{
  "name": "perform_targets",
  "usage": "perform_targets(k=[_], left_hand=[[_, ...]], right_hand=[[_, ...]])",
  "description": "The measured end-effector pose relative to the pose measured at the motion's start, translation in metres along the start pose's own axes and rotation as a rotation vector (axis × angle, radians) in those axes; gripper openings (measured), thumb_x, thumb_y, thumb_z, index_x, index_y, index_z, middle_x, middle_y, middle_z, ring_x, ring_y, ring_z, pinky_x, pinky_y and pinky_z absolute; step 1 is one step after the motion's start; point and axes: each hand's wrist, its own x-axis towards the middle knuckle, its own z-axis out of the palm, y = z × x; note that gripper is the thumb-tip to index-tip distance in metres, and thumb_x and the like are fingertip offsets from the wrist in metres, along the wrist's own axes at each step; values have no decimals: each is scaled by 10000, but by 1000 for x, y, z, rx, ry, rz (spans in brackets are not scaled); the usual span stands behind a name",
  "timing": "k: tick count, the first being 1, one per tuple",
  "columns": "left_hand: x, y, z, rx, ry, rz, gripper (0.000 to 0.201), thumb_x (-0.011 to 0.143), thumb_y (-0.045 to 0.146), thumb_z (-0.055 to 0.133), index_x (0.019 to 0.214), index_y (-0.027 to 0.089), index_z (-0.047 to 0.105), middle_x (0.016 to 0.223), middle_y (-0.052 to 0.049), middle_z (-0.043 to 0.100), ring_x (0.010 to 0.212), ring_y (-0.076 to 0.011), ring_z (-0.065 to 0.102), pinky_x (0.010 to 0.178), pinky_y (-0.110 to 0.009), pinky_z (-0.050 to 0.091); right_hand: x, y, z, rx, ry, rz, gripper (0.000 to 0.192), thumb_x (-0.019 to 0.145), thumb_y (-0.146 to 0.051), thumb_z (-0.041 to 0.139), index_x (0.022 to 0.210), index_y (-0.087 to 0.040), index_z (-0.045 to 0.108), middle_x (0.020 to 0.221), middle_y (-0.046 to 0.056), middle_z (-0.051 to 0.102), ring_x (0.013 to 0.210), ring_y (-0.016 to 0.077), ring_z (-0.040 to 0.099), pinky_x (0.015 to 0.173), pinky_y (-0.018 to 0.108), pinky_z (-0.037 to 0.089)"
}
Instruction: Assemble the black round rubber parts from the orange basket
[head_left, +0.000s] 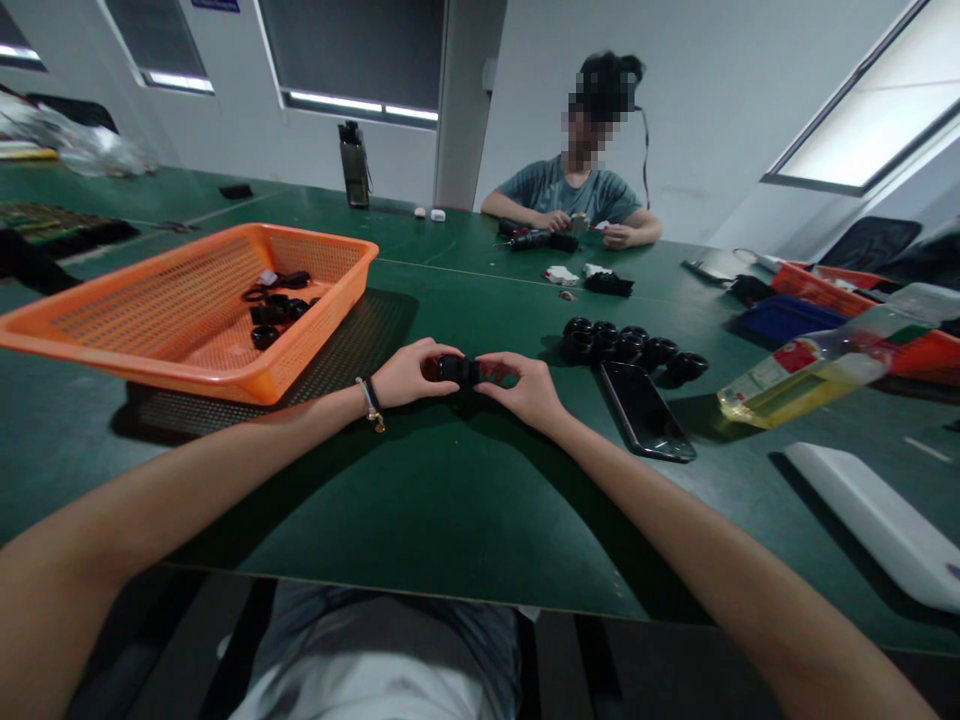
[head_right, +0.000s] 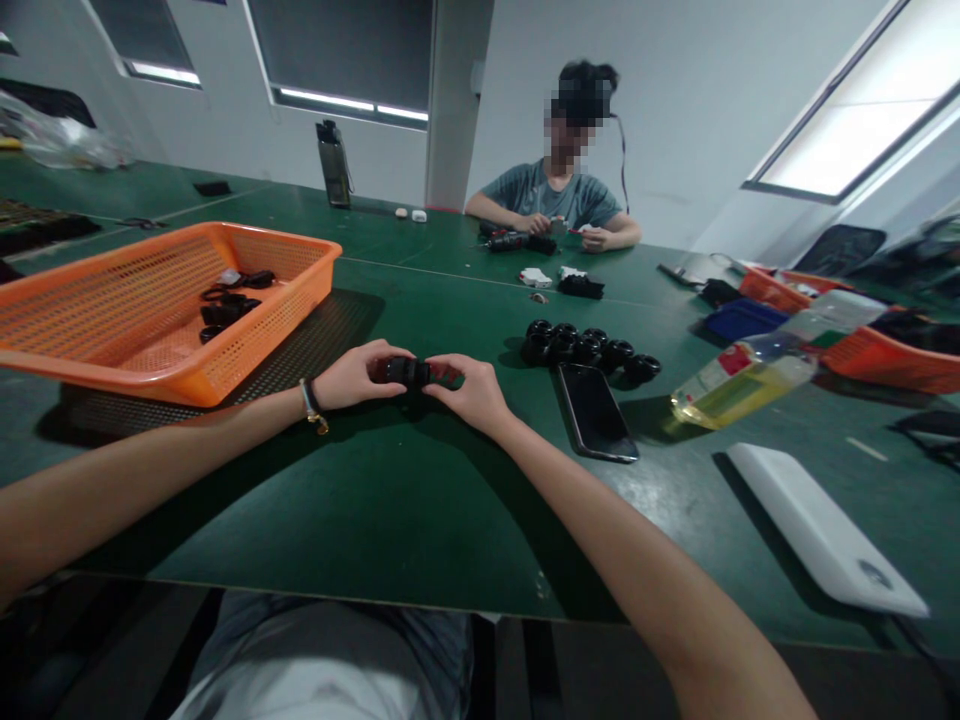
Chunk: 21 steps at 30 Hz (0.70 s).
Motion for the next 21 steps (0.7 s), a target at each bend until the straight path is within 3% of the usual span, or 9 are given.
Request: perform_targets(k=[21], left_hand=[[0, 1, 0, 0, -15, -11, 415, 663, 326, 666, 1034, 154, 595, 866, -23, 517, 717, -125, 526, 659, -265, 453]], right_hand=[[0, -1, -1, -37, -1, -31, 262, 655, -213, 683, 916, -184, 679, 787, 25, 692, 688, 156, 623, 663, 306, 505]])
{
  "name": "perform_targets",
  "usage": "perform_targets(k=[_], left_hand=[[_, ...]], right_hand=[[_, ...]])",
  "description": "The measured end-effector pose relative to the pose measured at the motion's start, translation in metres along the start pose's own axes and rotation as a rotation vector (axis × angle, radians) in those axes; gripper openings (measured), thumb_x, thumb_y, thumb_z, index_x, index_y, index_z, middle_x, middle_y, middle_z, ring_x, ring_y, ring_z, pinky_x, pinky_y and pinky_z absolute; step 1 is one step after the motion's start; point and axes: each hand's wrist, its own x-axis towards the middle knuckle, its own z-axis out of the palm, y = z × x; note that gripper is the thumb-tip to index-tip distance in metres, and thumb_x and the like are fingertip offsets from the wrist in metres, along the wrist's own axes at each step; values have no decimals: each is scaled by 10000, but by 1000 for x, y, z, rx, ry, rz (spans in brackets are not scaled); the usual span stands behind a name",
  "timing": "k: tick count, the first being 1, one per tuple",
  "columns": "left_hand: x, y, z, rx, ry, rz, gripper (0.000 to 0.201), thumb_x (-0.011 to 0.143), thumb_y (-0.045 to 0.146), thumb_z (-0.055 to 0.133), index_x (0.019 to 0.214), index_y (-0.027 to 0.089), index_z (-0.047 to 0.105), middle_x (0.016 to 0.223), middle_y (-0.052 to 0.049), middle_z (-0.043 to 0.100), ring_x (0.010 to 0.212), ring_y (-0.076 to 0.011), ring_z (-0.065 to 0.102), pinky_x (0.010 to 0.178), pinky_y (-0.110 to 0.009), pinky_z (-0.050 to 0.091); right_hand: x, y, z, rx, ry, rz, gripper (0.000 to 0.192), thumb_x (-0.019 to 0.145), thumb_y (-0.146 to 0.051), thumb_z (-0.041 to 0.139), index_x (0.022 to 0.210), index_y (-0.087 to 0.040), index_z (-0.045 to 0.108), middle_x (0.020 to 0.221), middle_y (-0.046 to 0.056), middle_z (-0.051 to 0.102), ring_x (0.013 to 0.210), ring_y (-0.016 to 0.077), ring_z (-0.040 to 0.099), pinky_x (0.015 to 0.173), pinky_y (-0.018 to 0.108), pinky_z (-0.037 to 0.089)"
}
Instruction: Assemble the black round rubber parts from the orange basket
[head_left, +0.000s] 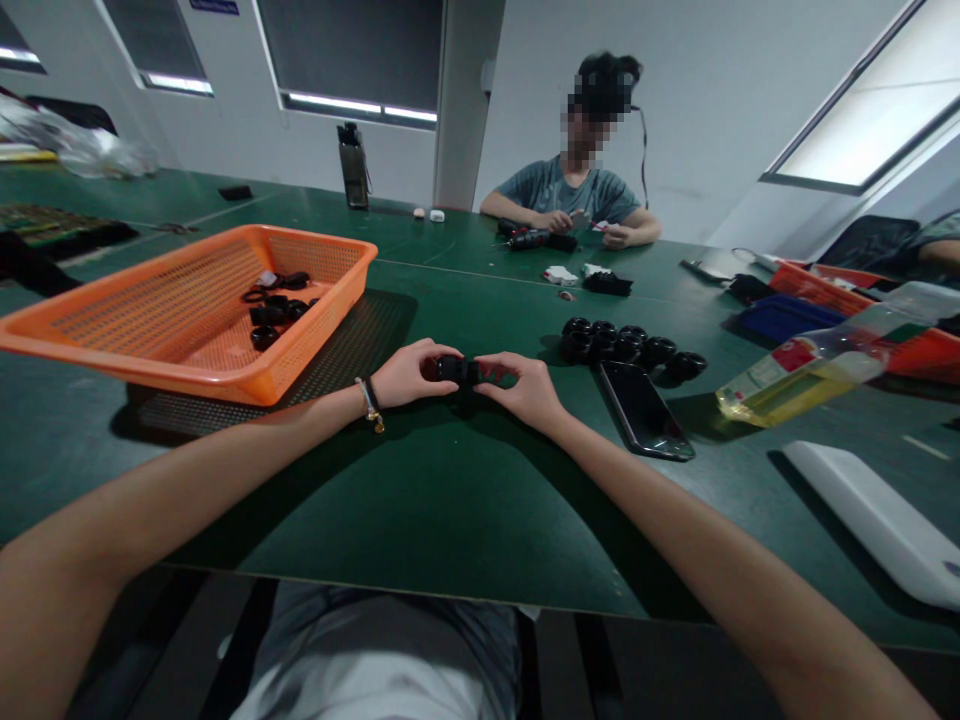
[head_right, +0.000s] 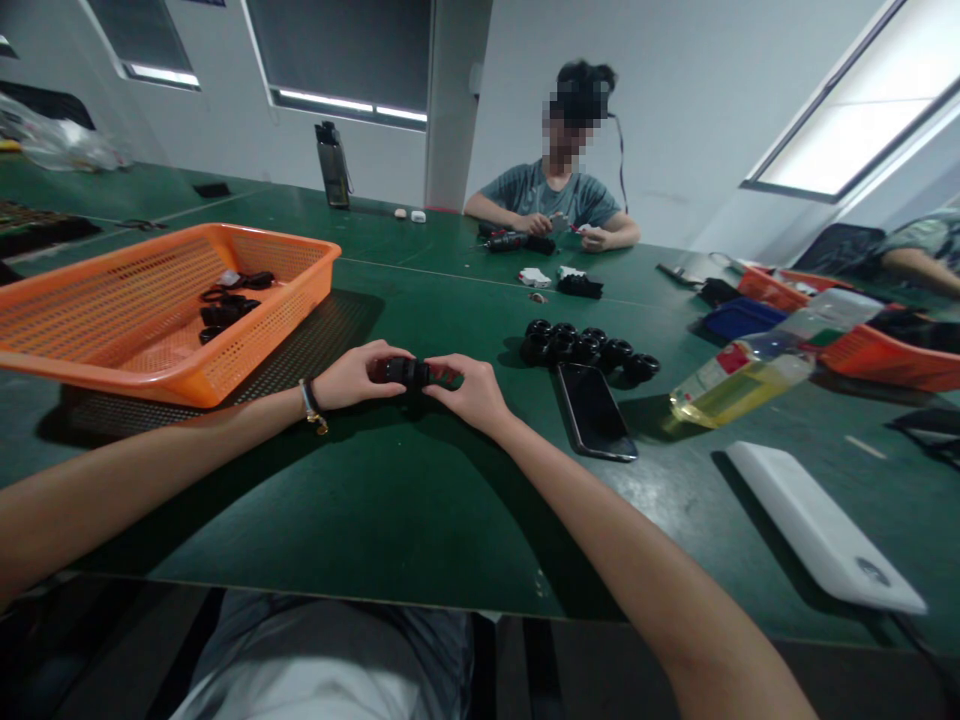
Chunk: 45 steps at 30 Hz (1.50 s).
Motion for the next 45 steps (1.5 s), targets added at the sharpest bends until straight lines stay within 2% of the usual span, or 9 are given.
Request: perform_targets(k=[45], left_hand=[[0, 0, 0, 0, -4, -23, 420, 657, 334, 670, 1028, 152, 599, 879, -31, 531, 740, -138, 544, 686, -283, 469]], right_hand=[[1, 1, 0, 17, -41, 8, 273, 679, -248, 684, 945, -191, 684, 790, 33, 690, 679, 153, 620, 643, 303, 509]])
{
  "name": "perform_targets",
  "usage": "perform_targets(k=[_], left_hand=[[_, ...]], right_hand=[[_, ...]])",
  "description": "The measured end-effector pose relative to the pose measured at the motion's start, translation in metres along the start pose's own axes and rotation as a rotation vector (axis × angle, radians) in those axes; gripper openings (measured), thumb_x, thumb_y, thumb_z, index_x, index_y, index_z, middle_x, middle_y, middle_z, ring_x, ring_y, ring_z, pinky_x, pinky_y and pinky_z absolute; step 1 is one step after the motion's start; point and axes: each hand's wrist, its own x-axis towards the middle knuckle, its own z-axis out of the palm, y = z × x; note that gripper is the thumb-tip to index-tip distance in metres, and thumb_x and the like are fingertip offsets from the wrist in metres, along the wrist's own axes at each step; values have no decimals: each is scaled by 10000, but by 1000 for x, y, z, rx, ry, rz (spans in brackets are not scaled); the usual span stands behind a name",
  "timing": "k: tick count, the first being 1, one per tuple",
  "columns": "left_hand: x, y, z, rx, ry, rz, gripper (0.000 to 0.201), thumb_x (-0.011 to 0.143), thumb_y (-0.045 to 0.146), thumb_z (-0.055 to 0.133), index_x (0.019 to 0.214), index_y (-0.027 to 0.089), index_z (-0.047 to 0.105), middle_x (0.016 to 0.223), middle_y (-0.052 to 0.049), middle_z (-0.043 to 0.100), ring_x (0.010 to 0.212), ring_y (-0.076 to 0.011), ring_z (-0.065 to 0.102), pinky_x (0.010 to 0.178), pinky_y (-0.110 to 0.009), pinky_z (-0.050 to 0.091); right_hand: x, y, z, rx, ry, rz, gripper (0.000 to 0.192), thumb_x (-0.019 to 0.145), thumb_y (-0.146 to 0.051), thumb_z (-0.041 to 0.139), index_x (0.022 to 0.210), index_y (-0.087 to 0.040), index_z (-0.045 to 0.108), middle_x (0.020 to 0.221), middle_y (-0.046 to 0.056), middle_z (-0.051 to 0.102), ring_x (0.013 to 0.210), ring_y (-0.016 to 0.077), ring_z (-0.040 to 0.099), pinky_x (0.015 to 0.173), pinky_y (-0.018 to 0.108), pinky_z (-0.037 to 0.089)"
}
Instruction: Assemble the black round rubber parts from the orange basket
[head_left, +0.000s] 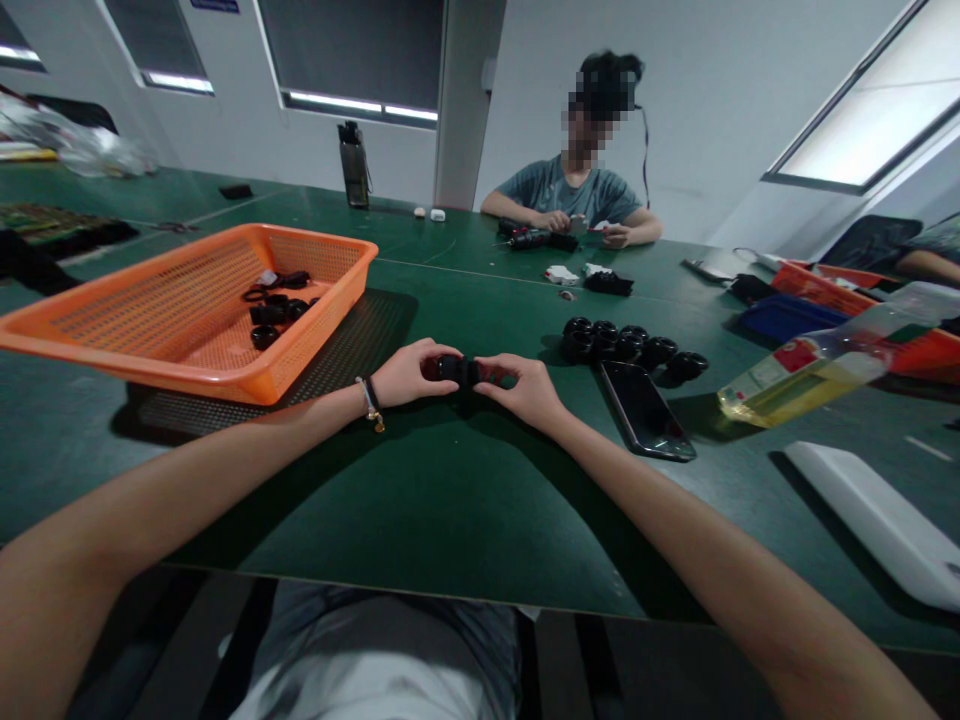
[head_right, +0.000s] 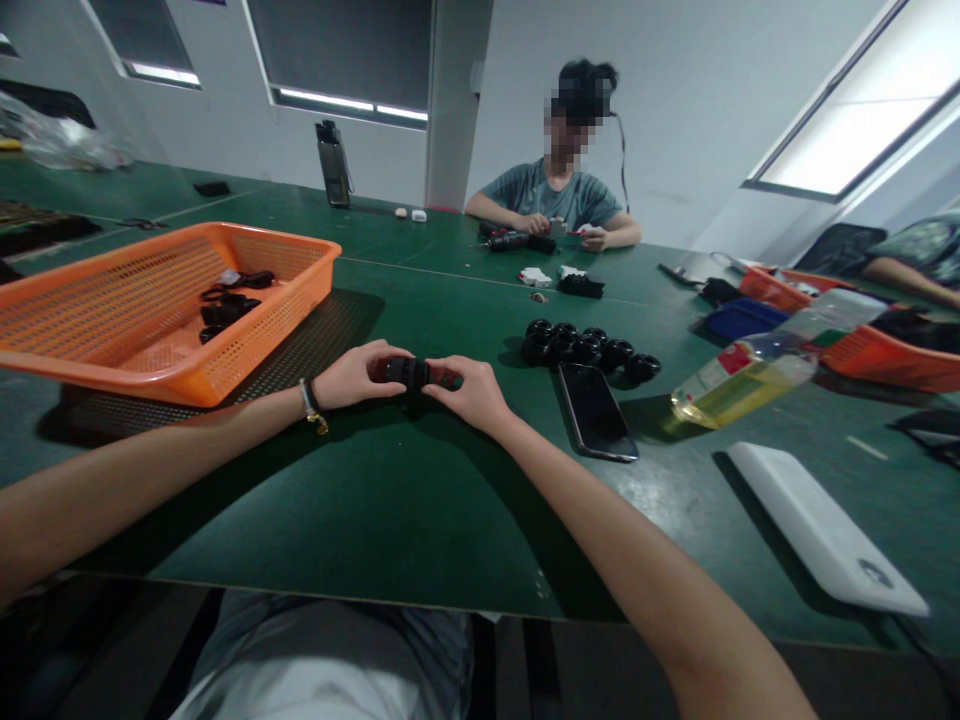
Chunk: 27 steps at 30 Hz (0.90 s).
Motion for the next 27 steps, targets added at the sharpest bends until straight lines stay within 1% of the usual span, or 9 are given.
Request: perform_targets(k=[3, 6, 8, 12, 14, 17, 22, 27], left_hand=[[0, -2, 1, -30, 9, -2, 472, 652, 323, 676, 1078, 147, 574, 914, -47, 564, 733, -136, 553, 687, -291, 477], [0, -4, 3, -153, 12, -15, 562, 641, 301, 687, 1150, 136, 515, 944, -61, 596, 751, -136, 578, 716, -300, 493], [0, -5, 4, -180, 21, -20, 549, 632, 311, 697, 1121, 125, 532, 948, -70, 611, 778, -148, 590, 732, -308, 498], [1, -3, 2, -108, 48, -37, 477, 629, 356, 700, 1029, 118, 598, 914, -78, 637, 768, -167, 595, 718, -323, 500], [1, -2, 2, -107, 55, -44, 477, 628, 363, 702, 1023, 113, 606, 913, -82, 645, 765, -168, 598, 721, -326, 500], [2, -2, 1, -154, 49, -47, 472, 623, 360, 708, 1016, 117, 611, 928, -80, 655, 781, -166, 604, 745, -329, 497], [2, -3, 2, -217, 34, -63, 479, 606, 349, 720, 1010, 115, 613, 918, -75, 666, 788, -164, 611, 769, -335, 493], [3, -3, 2, -233, 36, -69, 474, 598, 352, 725, 996, 117, 619, 900, -72, 668, 775, -165, 612, 762, -337, 493]], right_hand=[[0, 0, 0, -9, 6, -22, 278, 676, -241, 685, 950, -194, 683, 811, 37, 681, 712, 160, 618, 664, 312, 506], [0, 1, 0, -15, 17, -12, 259, 681, -236, 678, 938, -205, 684, 808, 32, 678, 711, 160, 617, 674, 317, 506], [0, 1, 1, -15, 26, 3, 257, 675, -236, 680, 930, -204, 681, 800, 28, 679, 706, 159, 618, 683, 320, 509], [0, 0, 2, 56, 42, 32, 316, 665, -225, 681, 979, -200, 652, 808, 19, 682, 725, 158, 625, 713, 321, 516], [0, 0, 2, 78, 41, 34, 314, 668, -226, 677, 980, -199, 649, 812, 21, 683, 732, 158, 626, 719, 321, 516], [-1, 1, 3, 60, 42, 40, 277, 675, -244, 675, 949, -205, 662, 812, 21, 686, 719, 158, 625, 718, 326, 516], [-1, 4, 4, 54, 43, 38, 275, 687, -266, 667, 956, -209, 670, 802, 19, 692, 705, 160, 629, 705, 327, 521], [0, 2, 3, 48, 41, 51, 265, 687, -262, 665, 947, -211, 677, 793, 22, 698, 694, 160, 634, 696, 326, 527]])
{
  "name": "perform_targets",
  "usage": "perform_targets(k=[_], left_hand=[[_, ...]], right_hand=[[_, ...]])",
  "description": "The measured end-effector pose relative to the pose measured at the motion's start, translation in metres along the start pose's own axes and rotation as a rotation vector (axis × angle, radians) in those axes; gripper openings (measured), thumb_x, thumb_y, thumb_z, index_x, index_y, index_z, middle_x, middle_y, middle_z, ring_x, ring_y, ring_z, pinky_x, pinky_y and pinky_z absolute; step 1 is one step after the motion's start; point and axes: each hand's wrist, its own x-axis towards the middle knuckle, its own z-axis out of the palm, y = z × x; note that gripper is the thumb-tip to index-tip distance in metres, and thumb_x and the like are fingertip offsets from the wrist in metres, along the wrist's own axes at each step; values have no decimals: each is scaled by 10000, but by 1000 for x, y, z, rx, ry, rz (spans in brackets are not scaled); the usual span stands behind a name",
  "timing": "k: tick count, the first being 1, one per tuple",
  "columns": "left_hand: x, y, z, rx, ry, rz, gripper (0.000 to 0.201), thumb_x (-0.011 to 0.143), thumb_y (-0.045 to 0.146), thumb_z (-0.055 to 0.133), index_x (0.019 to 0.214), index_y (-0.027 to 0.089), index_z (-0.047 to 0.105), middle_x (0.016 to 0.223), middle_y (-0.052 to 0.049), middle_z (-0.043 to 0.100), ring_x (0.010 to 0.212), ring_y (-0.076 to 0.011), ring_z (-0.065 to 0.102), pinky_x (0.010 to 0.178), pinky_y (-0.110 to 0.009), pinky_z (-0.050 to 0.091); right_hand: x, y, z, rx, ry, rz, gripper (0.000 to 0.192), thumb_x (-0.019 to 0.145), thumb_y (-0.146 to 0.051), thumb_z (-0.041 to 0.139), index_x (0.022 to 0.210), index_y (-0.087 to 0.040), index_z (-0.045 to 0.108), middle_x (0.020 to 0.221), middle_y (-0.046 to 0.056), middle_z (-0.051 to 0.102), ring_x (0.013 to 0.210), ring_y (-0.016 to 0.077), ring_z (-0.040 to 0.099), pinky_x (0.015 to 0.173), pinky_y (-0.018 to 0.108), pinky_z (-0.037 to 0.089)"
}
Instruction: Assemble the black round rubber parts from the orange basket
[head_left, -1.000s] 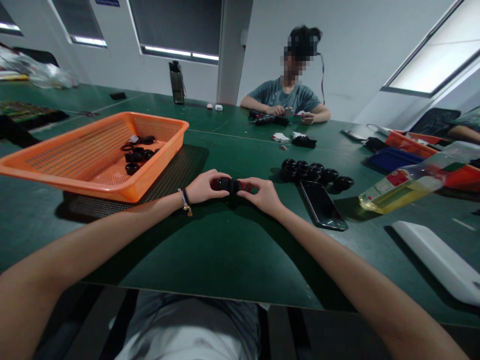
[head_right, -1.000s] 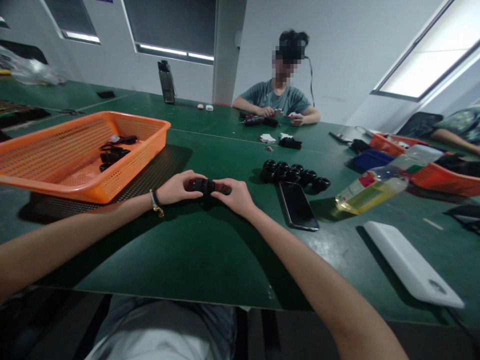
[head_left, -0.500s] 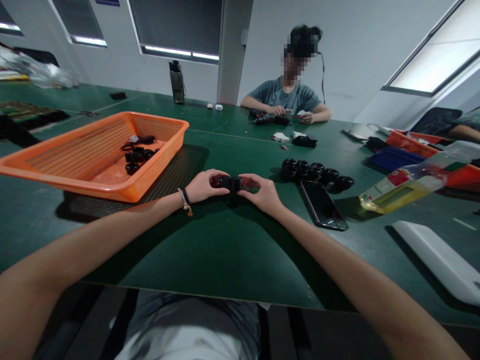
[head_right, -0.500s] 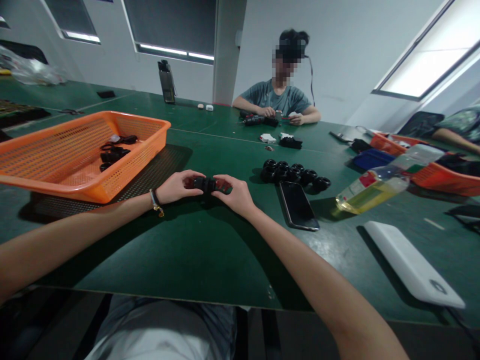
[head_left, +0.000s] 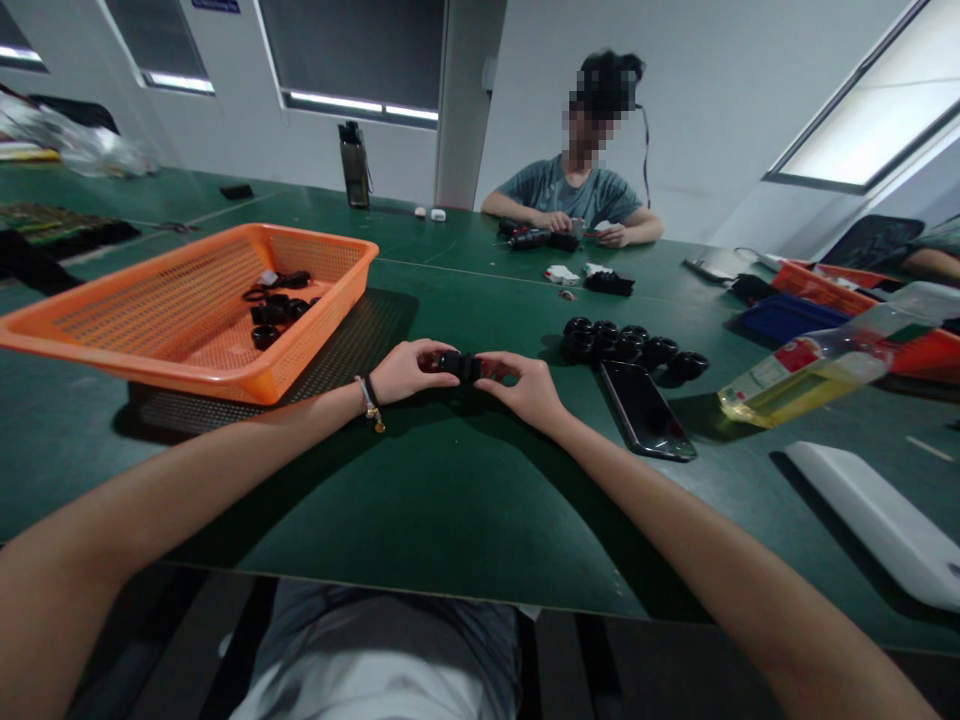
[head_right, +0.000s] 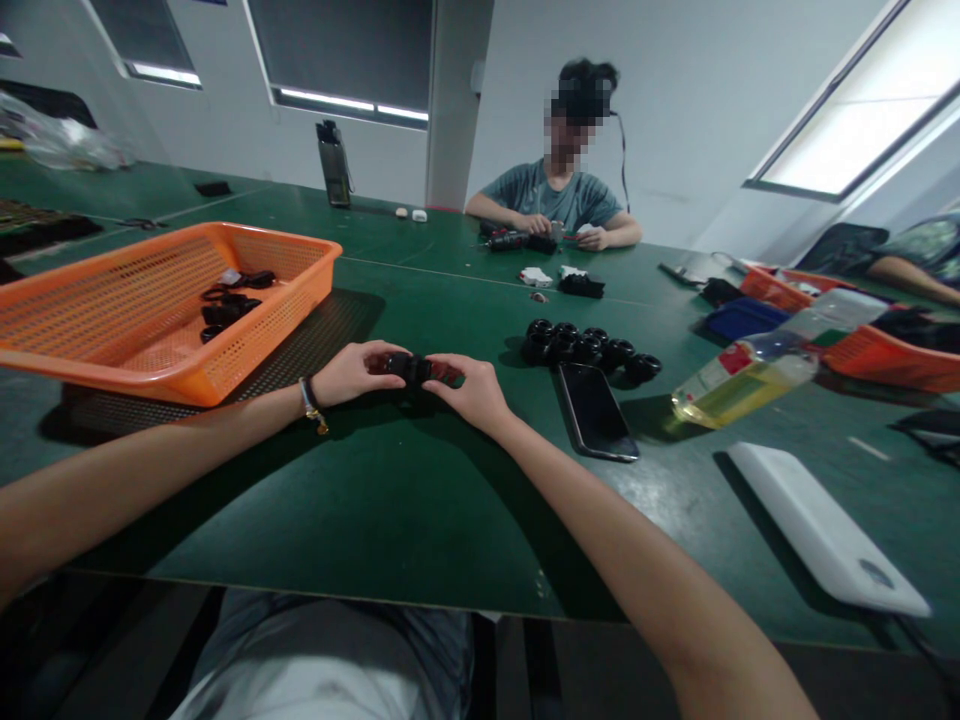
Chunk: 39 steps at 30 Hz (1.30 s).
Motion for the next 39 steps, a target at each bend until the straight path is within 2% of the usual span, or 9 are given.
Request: perform_targets(k=[14, 18, 28, 34, 39], left_hand=[[0, 1, 0, 17, -3, 13, 485, 611, 356, 713, 1009, 107, 589, 895, -70, 642, 768, -163, 598, 748, -335, 490], [-1, 0, 0, 20, -27, 25, 512, 636, 355, 693, 1073, 123, 562, 909, -61, 630, 734, -145, 589, 713, -313, 489], [-1, -3, 0, 52, -28, 62, 486, 653, 361, 678, 1077, 147, 577, 992, -72, 613, 759, -148, 586, 731, -317, 487], [-2, -2, -1, 77, -33, 73, 459, 669, 345, 666, 1076, 154, 576, 972, -63, 613, 779, -154, 585, 729, -312, 485], [-2, -1, -1, 75, -34, 72, 454, 668, 344, 669, 1072, 157, 579, 971, -61, 610, 772, -150, 584, 726, -310, 486]], right_hand=[[0, 1, 1, 27, -9, 10, 286, 707, -290, 646, 970, -185, 679, 790, 36, 704, 697, 165, 643, 690, 322, 528], [0, 0, 0, 12, -18, 10, 288, 708, -290, 645, 975, -189, 679, 800, 35, 708, 695, 163, 644, 675, 316, 526], [1, 0, -2, -72, -10, -95, 273, 686, -211, 667, 958, -206, 678, 831, 33, 681, 727, 159, 623, 693, 314, 507], [-1, -2, 0, -27, -3, -72, 315, 677, -210, 667, 990, -194, 643, 818, 26, 678, 718, 157, 619, 704, 318, 511], [-2, -3, 0, -6, -7, -62, 259, 678, -222, 667, 935, -196, 645, 805, 13, 679, 710, 151, 618, 696, 308, 511]])
